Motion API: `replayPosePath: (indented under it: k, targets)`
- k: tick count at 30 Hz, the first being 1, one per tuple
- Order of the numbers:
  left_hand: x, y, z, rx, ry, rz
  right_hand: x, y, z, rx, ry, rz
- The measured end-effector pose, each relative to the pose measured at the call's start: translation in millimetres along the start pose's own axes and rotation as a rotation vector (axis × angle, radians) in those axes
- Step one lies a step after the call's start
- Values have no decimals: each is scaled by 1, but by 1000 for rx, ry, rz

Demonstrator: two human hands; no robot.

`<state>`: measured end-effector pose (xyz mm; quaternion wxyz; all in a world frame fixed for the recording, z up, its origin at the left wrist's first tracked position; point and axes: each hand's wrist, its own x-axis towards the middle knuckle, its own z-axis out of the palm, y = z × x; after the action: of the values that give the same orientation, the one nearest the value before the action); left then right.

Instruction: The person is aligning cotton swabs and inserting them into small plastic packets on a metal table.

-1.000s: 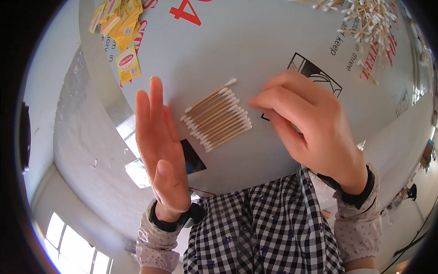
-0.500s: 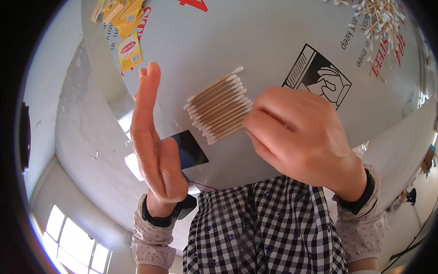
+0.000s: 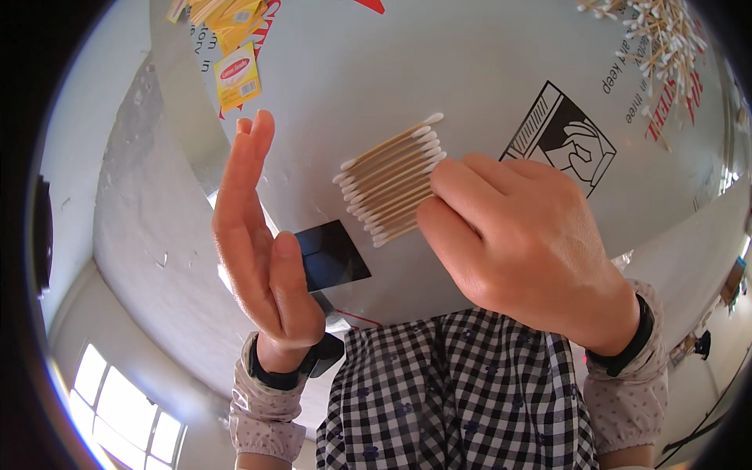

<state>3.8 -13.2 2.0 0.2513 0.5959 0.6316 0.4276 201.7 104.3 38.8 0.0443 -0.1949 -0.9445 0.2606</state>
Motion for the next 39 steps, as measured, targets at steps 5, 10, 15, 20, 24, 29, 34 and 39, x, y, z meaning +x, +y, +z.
replayPosePath:
  k: [5,10,15,20,24,29,34,39]
  targets:
    - [-2,-2,0,15,22,11,1,-4,0,-13,-15,95]
    - [-3,1,-2,13,19,-11,6,-13,-1,-21,-75,189]
    - [2,3,-2,-1,11,0,3,-14,-1,-43,-38,204]
    - [0,4,-2,99,-42,-6,-20,-1,-13,107,330,162]
    - [2,31,15,369,-233,-11,-94,7,-35,156,398,550]
    - [-2,37,36,485,-341,27,-143,11,-20,378,453,869]
    - [-1,40,38,460,-121,284,-158,16,-13,357,553,961]
    - [33,45,65,530,-60,352,-203,20,-20,254,459,1089]
